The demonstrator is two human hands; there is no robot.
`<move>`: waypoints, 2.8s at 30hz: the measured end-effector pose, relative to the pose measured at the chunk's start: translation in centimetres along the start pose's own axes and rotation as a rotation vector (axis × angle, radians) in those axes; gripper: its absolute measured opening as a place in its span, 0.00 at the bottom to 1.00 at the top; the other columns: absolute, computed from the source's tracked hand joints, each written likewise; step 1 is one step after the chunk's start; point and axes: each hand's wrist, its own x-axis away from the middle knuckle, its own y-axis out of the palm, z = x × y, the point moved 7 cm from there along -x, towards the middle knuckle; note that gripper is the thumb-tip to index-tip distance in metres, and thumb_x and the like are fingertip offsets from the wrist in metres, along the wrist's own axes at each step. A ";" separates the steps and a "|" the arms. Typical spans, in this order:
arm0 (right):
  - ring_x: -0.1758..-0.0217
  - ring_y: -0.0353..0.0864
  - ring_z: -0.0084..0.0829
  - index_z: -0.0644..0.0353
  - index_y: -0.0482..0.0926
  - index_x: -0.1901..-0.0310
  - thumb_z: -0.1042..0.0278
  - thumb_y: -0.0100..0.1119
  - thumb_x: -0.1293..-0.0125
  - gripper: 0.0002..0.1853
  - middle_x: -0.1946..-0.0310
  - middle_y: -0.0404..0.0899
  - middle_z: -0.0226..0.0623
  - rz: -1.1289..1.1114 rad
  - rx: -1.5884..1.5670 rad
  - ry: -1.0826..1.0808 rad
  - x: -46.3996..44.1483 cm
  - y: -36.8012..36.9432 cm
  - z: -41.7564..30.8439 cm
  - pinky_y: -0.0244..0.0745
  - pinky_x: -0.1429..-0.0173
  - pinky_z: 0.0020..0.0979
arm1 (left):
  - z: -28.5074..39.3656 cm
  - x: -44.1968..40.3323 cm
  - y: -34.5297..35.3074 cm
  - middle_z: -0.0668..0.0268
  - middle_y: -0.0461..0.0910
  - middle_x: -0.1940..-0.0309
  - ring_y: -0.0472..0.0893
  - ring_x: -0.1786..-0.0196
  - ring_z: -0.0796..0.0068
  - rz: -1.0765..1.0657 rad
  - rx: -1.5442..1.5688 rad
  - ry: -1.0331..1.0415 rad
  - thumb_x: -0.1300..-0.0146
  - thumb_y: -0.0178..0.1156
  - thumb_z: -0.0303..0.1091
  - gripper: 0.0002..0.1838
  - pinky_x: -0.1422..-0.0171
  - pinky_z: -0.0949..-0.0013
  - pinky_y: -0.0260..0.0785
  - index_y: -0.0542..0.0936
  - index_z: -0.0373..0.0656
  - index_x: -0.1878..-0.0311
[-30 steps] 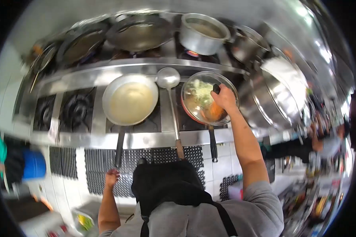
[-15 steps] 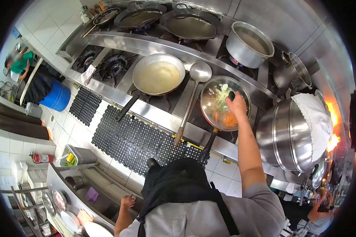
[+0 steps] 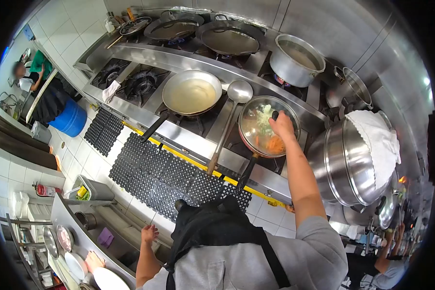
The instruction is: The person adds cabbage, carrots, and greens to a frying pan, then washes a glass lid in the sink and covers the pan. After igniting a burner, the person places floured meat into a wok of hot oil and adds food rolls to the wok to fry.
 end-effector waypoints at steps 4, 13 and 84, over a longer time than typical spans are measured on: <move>0.48 0.78 0.57 0.66 0.72 0.49 0.52 0.63 0.43 0.27 0.55 0.79 0.60 -0.006 -0.026 0.007 0.0 0.7 0.9 0.73 0.44 0.49 | -1.6 -0.2 0.1 0.63 0.80 0.70 0.80 0.73 0.69 -0.028 0.009 -0.016 0.31 0.56 0.40 0.13 0.75 0.66 0.68 0.75 0.41 0.53; 0.48 0.78 0.58 0.67 0.71 0.48 0.48 0.63 0.42 0.30 0.55 0.79 0.61 -0.047 -0.023 -0.025 0.3 0.7 0.0 0.73 0.44 0.50 | -5.4 2.8 1.7 0.64 0.78 0.74 0.77 0.77 0.70 0.003 -0.044 -0.130 0.31 0.56 0.40 0.11 0.77 0.68 0.67 0.74 0.43 0.54; 0.50 0.80 0.36 0.58 0.69 0.38 0.77 0.53 0.42 0.27 0.53 0.79 0.41 -0.610 -0.526 -0.148 20.3 13.8 -17.7 0.72 0.44 0.34 | 29.4 -15.1 15.6 0.55 0.79 0.57 0.82 0.65 0.60 -0.269 0.209 0.015 0.28 0.40 0.61 0.27 0.62 0.61 0.76 0.65 0.47 0.42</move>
